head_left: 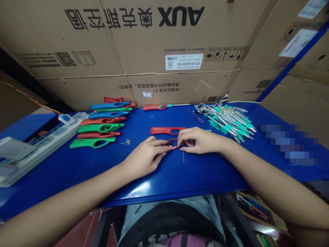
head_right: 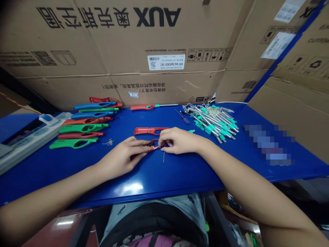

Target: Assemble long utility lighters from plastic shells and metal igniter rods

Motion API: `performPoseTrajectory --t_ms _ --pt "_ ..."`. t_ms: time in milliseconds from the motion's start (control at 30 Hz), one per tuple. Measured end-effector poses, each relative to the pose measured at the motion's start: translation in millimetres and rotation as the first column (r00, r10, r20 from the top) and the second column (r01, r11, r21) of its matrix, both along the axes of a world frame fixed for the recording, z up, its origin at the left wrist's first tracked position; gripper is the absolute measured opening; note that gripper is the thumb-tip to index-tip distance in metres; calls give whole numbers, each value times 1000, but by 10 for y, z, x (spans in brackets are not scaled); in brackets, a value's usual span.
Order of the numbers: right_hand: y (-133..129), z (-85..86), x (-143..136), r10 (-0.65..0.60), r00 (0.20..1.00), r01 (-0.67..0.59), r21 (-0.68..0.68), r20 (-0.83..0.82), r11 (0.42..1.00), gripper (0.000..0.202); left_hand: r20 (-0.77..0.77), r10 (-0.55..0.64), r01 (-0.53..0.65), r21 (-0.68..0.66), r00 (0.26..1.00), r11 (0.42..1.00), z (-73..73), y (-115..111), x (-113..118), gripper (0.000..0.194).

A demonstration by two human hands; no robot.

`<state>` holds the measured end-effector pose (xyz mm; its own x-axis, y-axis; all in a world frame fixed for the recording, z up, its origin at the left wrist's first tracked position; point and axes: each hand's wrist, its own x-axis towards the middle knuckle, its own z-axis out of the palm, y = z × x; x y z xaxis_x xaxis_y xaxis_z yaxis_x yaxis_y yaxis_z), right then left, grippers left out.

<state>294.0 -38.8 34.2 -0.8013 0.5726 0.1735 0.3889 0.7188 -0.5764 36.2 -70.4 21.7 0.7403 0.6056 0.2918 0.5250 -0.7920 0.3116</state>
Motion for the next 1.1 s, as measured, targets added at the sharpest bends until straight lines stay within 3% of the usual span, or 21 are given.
performPoseTrajectory --t_ms 167,333,933,1100 --pt "-2 16 0 -38 999 37 -40 -23 999 9 -15 6 -6 -1 1000 1000 -19 6 -12 40" --pt "-7 42 3 7 1000 -6 16 -8 1000 13 -24 0 0 12 1000 1000 -18 5 -13 41" --pt "-42 109 12 -42 990 26 115 132 993 18 14 -18 18 8 1000 1000 -6 6 5 34" --pt "-50 82 19 -42 994 29 126 97 992 18 2 -11 11 13 1000 1000 -19 11 -1 33"
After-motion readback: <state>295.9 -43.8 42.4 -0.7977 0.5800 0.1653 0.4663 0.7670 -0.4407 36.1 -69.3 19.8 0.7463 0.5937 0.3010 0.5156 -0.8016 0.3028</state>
